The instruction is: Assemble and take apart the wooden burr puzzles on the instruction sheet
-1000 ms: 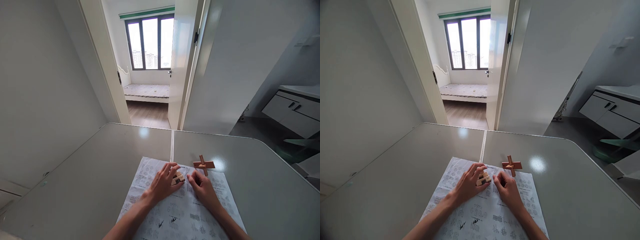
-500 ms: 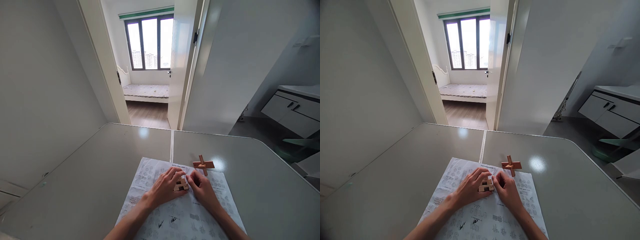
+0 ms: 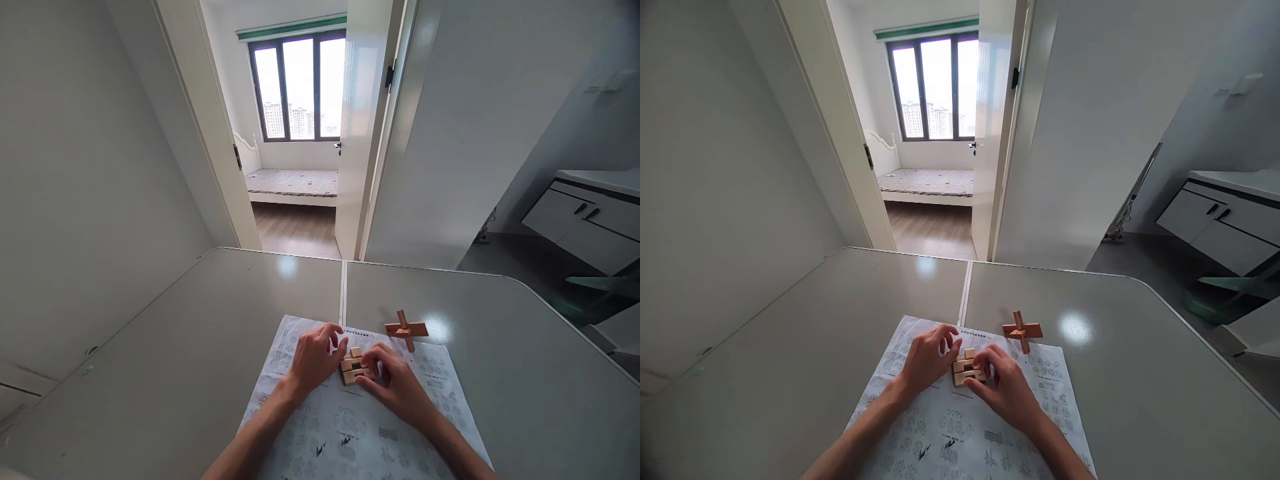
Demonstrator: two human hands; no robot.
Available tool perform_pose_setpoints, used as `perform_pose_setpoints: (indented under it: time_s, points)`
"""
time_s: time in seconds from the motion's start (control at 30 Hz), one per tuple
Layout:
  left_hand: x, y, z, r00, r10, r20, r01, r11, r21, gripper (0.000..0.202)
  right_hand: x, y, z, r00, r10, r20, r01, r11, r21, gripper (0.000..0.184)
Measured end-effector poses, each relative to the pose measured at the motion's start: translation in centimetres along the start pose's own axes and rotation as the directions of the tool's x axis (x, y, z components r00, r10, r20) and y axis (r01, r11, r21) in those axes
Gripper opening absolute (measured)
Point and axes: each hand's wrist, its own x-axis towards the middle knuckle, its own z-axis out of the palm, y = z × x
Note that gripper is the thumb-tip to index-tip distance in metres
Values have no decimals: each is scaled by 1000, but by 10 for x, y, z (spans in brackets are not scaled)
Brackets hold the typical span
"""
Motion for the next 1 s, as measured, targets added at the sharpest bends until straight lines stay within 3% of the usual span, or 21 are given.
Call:
perform_pose_setpoints:
  time_s: [0.13,0.37,0.57,0.8,1.0]
  points:
    - [-1,0,4,1000,-29,-2,29,998,56,11,0,-4,-1,999,-42,31,43,998,-38,20]
    - [2,-3,6,982,-174,-73,181,978,106,23,-4,7,3,997,-46,62,51,995,-83,24]
    - [2,-6,7,978,-188,-94,193,980,56,26,-4,7,4,997,-36,69,41,997,-72,15]
    - [2,-4,6,971,-200,-129,199,980,-20,28,-2,3,-1,996,20,85,-34,986,163,22]
    - [-5,-2,5,984,-42,-176,23,994,-107,29,1,8,-9,989,140,40,-144,908,393,33]
